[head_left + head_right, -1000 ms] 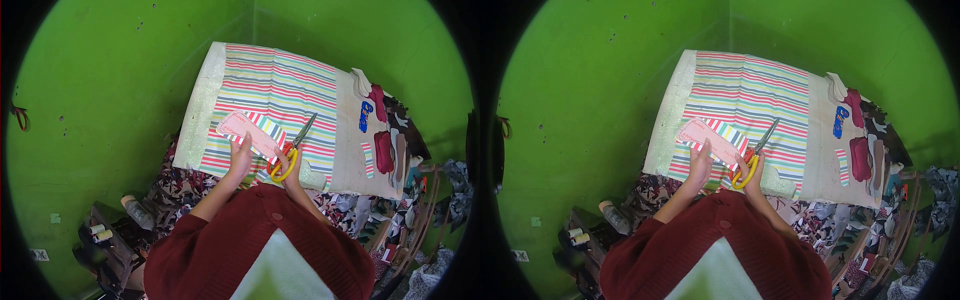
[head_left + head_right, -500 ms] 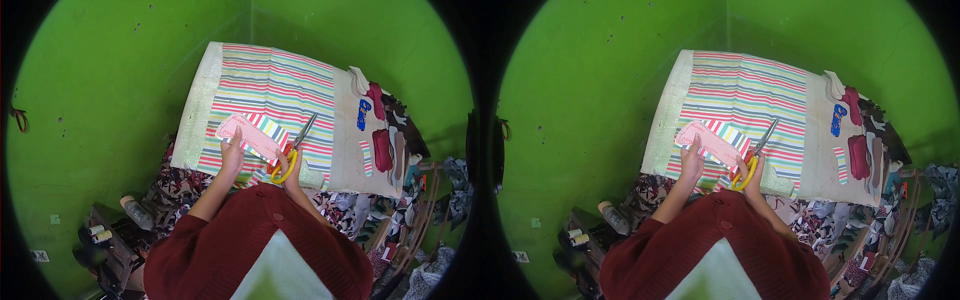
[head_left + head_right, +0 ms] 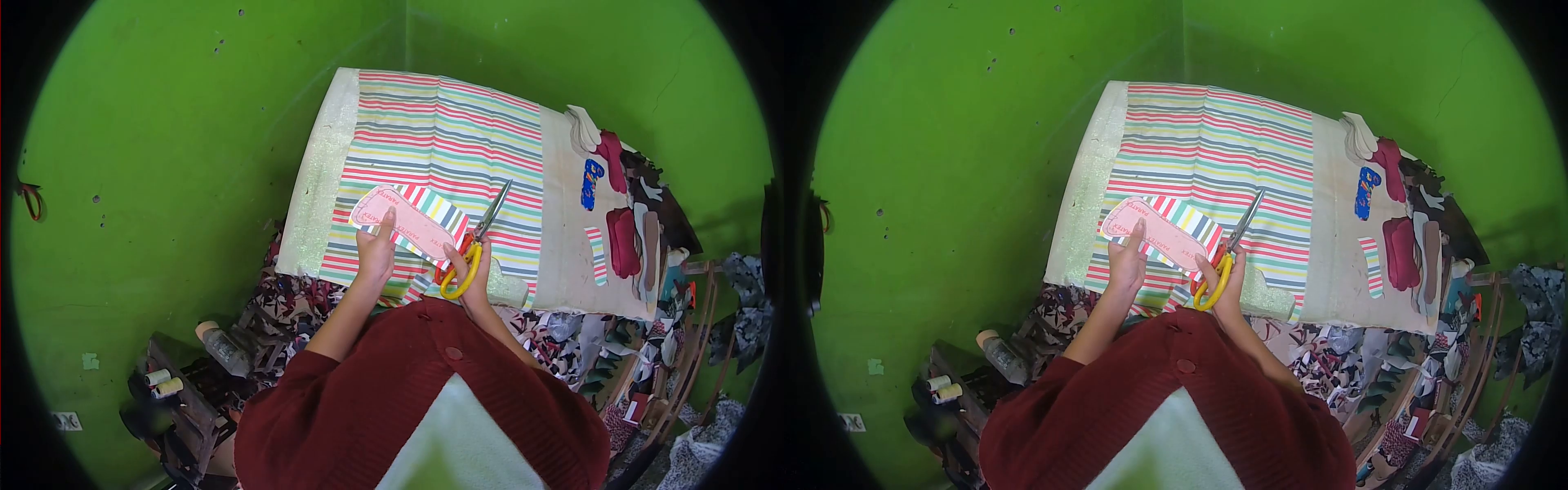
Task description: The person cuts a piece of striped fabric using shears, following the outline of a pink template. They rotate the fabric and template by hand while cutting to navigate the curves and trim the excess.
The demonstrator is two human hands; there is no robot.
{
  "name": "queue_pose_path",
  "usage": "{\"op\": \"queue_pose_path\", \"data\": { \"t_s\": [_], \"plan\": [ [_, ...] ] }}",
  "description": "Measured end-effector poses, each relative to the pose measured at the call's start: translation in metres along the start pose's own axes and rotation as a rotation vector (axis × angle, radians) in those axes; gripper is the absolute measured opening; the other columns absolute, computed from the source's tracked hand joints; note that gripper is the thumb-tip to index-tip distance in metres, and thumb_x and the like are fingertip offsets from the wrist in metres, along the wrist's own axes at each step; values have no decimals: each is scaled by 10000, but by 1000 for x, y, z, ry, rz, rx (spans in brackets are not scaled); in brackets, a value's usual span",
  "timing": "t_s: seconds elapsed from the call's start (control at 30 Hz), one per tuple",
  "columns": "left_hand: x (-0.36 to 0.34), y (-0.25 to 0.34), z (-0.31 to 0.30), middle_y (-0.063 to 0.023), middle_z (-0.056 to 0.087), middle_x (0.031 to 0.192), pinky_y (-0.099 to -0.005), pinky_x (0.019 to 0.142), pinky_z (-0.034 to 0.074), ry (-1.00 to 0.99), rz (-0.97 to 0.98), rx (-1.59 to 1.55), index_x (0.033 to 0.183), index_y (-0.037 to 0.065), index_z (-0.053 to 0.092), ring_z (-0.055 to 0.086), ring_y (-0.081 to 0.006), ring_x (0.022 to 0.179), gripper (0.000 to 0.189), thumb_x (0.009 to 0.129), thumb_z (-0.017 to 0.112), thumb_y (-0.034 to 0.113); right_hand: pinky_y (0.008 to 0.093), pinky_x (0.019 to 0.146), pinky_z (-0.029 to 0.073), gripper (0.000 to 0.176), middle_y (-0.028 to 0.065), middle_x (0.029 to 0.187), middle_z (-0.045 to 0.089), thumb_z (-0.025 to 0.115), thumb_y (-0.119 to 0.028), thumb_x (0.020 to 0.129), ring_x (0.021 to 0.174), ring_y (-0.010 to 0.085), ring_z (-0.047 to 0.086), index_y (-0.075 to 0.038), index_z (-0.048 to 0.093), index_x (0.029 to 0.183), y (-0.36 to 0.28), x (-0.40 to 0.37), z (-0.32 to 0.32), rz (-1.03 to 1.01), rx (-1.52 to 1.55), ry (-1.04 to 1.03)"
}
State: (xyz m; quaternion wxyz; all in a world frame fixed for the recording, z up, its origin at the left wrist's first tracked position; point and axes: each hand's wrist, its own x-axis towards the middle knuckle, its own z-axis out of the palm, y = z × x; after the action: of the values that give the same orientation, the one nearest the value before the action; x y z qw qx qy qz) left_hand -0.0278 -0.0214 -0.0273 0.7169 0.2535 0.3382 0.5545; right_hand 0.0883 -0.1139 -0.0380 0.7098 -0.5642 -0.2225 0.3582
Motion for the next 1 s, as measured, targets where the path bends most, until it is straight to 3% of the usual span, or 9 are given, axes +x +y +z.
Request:
{"op": "queue_pose_path", "data": {
  "t_s": [0.17,0.23,0.33,0.4,0.47,0.67,0.77,0.83,1.0],
  "plan": [
    [3,-1,-5,-77,563,996,-233,777,432,1,13,25,1048,-2,498,540,-109,895,253,806,563,26,170,520,368,443,-14,766,437,662,-48,721,636,32,422,-63,359,1044,-1,0,1,32,20,-11],
    [2,1,-5,-75,562,998,-227,769,431,14,12,13,1056,3,494,539,-105,892,260,807,564,31,197,642,390,451,11,862,419,640,-35,723,743,72,435,-58,362,1078,-3,0,1,66,11,-42],
    [1,4,-1,-69,561,1001,-214,750,430,24,-3,-6,1068,10,486,535,-97,889,271,811,565,44,171,572,382,438,1,831,431,644,-32,730,698,37,428,-65,356,1059,-3,1,3,32,14,-52],
    [1,5,-3,-65,560,1001,-207,741,430,30,-13,-12,1073,13,483,533,-92,887,275,813,565,52,170,571,383,432,-1,823,434,645,-28,728,692,37,432,-68,360,1050,-5,1,3,33,20,-46],
    [2,5,-6,-67,522,1067,-276,849,406,23,-71,24,1112,34,448,498,-125,984,333,808,577,73,169,571,383,426,-3,815,436,646,-24,726,686,38,436,-71,363,1041,-4,1,3,35,25,-40],
    [1,2,-8,-64,523,1065,-278,846,410,-34,-40,-8,1121,38,439,496,-129,991,324,820,556,71,195,641,388,438,17,839,430,650,-45,718,728,75,443,-62,368,1052,0,1,-4,46,21,-53],
    [0,3,-5,-62,517,1073,-280,848,412,-48,-54,-23,1127,41,434,493,-130,998,323,825,545,66,192,631,383,423,8,823,430,653,-54,720,715,69,438,-68,373,1037,-6,1,-4,64,8,-49],
    [-1,3,-4,-61,514,1077,-280,852,413,-55,-46,-21,1130,41,432,493,-130,998,323,827,542,63,170,554,376,398,-9,792,444,657,-54,724,649,35,439,-83,372,1001,-8,1,-4,53,-19,-50],
    [-3,4,-2,-61,508,1083,-279,861,414,-53,-36,12,1135,42,428,496,-130,995,319,832,528,52,174,556,373,381,-11,798,441,646,-61,737,660,36,437,-84,371,1000,-8,1,-3,39,-14,-45]
  ]
}}
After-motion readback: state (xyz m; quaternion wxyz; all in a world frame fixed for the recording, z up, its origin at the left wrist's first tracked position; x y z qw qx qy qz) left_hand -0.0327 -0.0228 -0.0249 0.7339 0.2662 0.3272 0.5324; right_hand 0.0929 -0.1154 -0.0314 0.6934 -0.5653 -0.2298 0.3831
